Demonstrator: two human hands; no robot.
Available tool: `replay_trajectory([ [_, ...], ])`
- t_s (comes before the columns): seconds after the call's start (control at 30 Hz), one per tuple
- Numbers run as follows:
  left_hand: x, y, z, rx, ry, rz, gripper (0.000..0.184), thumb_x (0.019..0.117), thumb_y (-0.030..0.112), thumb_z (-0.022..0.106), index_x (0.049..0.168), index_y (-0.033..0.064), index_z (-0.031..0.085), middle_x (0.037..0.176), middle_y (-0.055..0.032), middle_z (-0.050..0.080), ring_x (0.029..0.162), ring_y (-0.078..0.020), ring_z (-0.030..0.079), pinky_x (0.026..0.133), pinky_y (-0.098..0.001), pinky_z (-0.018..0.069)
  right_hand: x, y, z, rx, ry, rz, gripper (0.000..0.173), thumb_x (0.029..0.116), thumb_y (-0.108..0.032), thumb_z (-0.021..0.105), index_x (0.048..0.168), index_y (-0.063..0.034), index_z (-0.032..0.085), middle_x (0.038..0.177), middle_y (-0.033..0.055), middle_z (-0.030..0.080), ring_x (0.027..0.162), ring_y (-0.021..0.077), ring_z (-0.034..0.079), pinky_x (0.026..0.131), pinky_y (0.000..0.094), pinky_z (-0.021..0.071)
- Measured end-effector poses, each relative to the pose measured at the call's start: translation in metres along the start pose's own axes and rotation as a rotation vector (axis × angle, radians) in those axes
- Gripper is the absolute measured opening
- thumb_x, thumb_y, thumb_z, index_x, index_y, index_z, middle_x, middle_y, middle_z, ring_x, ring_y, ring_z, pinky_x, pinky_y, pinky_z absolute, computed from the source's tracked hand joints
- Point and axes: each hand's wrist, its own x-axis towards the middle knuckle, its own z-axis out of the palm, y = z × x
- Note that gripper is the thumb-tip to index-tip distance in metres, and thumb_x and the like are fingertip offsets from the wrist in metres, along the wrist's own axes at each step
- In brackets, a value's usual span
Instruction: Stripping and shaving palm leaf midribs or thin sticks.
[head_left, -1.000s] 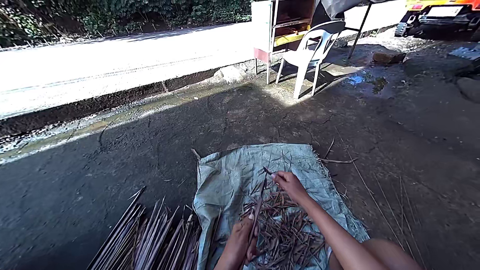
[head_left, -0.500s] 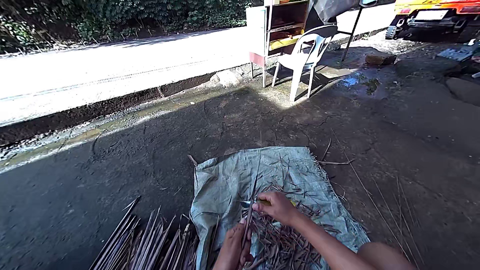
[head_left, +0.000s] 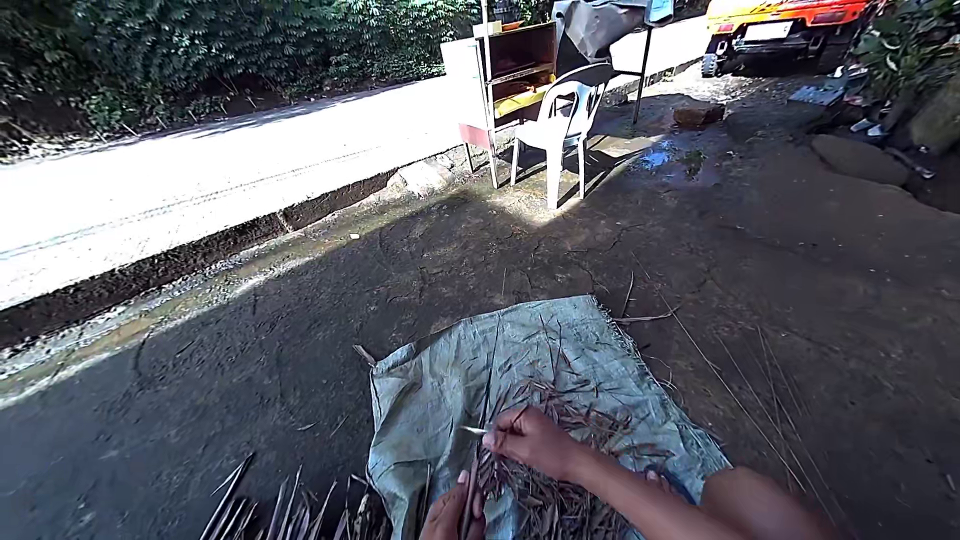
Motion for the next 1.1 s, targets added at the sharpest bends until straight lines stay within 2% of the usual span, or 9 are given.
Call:
replay_trajectory([
  [0.1,0.002,-0.001,0.000,-0.028,-0.008,0.027,0.052,0.1068,0.009,0.008,0.076,0.0170,0.049,0.044,0.0129,0.045,0.039,0.0024,0.045,0.050,-0.0150,0.0468,-0.006,-0.007,0.012,-0.171,-0.164,0.023,0.040,0.1047,-0.029,0.058,0.096,0.0081,0.069,0.086,0.0176,0.065,0.080,0.0265,0.059,0.077,0.0503,0.0469],
  [0.17,0.003,-0.001,0.003,-0.041,0.009,0.019,0.052,0.1061,0.008,0.008,0.075,0.0171,0.049,0.043,0.0124,0.044,0.038,0.0018,0.044,0.049,-0.0156,0.0468,-0.004,-0.009,0.006,-0.262,-0.165,0.058,0.041,0.1042,-0.032,0.060,0.101,0.0078,0.069,0.091,0.0224,0.066,0.086,0.0342,0.063,0.082,0.0577,0.0474],
  [0.4,0.008,0.001,0.009,-0.006,0.040,-0.046,0.052,0.1128,0.018,0.011,0.075,0.0142,0.047,0.043,0.0100,0.040,0.036,-0.0002,0.042,0.045,-0.0164,0.0447,0.015,0.008,-0.021,-0.278,-0.129,0.062,0.039,0.1052,-0.032,0.059,0.106,0.0054,0.071,0.098,0.0214,0.068,0.090,0.0318,0.063,0.086,0.0556,0.0474],
  [0.5,0.004,0.003,0.011,0.015,0.025,-0.042,0.053,0.1120,0.017,0.011,0.073,0.0151,0.047,0.043,0.0102,0.040,0.036,-0.0003,0.042,0.046,-0.0167,0.0448,0.019,0.021,-0.036,-0.247,0.067,0.102,0.041,0.1070,-0.032,0.054,0.107,0.0054,0.070,0.096,0.0204,0.067,0.088,0.0311,0.063,0.085,0.0546,0.0484],
  [0.67,-0.001,0.000,0.007,0.026,0.017,-0.044,0.054,0.1115,0.016,0.011,0.073,0.0152,0.048,0.044,0.0104,0.042,0.037,0.0002,0.043,0.047,-0.0163,0.0459,0.019,0.021,-0.047,-0.054,0.407,0.166,0.039,0.1095,-0.031,0.048,0.100,0.0018,0.066,0.077,0.0061,0.053,0.068,0.0172,0.049,0.069,0.0402,0.0438],
  [0.73,0.000,0.000,0.002,0.032,0.055,-0.046,0.053,0.1120,0.017,0.011,0.074,0.0147,0.047,0.044,0.0100,0.041,0.038,-0.0009,0.042,0.048,-0.0176,0.0468,0.011,0.013,-0.030,-0.063,0.242,0.099,0.039,0.1088,-0.029,0.049,0.103,0.0044,0.067,0.081,0.0090,0.058,0.070,0.0173,0.052,0.071,0.0396,0.0456],
  [0.87,0.002,0.001,-0.002,0.050,0.076,0.013,0.052,0.1110,0.014,0.011,0.074,0.0139,0.049,0.044,0.0099,0.044,0.037,0.0007,0.044,0.046,-0.0151,0.0450,-0.007,-0.005,0.014,-0.179,-0.175,0.004,0.042,0.1073,-0.030,0.054,0.098,0.0090,0.067,0.087,0.0206,0.064,0.081,0.0295,0.060,0.078,0.0515,0.0475],
  [0.97,0.003,-0.001,0.001,0.048,0.103,0.028,0.051,0.1108,0.012,0.013,0.076,0.0135,0.050,0.045,0.0097,0.045,0.037,0.0007,0.042,0.045,-0.0151,0.0434,-0.007,-0.007,0.019,-0.269,-0.217,0.029,0.045,0.1073,-0.035,0.053,0.096,0.0071,0.065,0.083,0.0203,0.061,0.080,0.0330,0.059,0.075,0.0552,0.0458],
  [1.1,0.003,0.001,0.006,0.032,0.153,-0.054,0.050,0.1115,0.015,0.012,0.080,0.0113,0.052,0.045,0.0076,0.045,0.039,-0.0034,0.046,0.051,-0.0216,0.0506,0.002,-0.004,0.004,-0.318,-0.168,0.063,0.047,0.1079,-0.037,0.052,0.097,0.0069,0.065,0.085,0.0215,0.061,0.082,0.0351,0.060,0.077,0.0567,0.0461],
])
